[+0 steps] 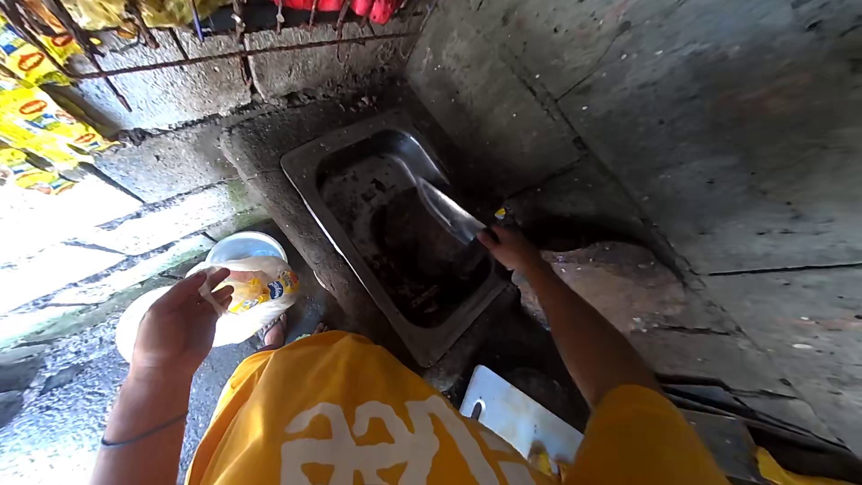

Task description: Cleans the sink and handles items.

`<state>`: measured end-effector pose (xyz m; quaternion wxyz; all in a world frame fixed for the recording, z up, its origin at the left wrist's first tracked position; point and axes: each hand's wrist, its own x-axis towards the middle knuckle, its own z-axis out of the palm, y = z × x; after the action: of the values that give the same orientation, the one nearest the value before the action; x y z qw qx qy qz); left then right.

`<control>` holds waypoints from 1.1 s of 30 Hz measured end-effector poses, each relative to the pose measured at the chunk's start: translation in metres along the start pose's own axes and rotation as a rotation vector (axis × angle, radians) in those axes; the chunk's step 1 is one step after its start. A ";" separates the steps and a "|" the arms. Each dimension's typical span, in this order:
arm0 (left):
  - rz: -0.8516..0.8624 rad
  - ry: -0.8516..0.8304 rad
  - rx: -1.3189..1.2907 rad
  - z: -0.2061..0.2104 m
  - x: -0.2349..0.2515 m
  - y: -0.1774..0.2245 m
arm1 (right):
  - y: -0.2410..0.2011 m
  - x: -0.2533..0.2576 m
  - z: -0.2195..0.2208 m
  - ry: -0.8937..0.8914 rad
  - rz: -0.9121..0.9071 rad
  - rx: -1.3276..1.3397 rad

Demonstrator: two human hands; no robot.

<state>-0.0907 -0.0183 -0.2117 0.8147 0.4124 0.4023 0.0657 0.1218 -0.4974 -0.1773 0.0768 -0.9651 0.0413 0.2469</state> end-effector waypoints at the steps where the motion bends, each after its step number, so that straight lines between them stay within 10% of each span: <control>1: 0.000 -0.005 -0.003 0.000 0.001 -0.001 | -0.004 -0.001 0.016 0.005 0.006 0.039; 6: 0.011 -0.029 -0.037 -0.002 0.002 0.000 | -0.024 -0.022 0.072 -0.242 -0.066 -0.158; 12: -0.018 -0.037 -0.015 -0.001 0.003 0.002 | -0.009 -0.018 0.044 0.021 0.115 0.116; 33: -0.036 -0.052 0.038 0.013 0.006 0.002 | -0.087 -0.034 0.087 -0.074 0.049 0.169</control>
<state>-0.0770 -0.0225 -0.2097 0.8180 0.4222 0.3893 0.0325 0.0616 -0.3956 -0.2257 0.1536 -0.9441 0.0827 0.2797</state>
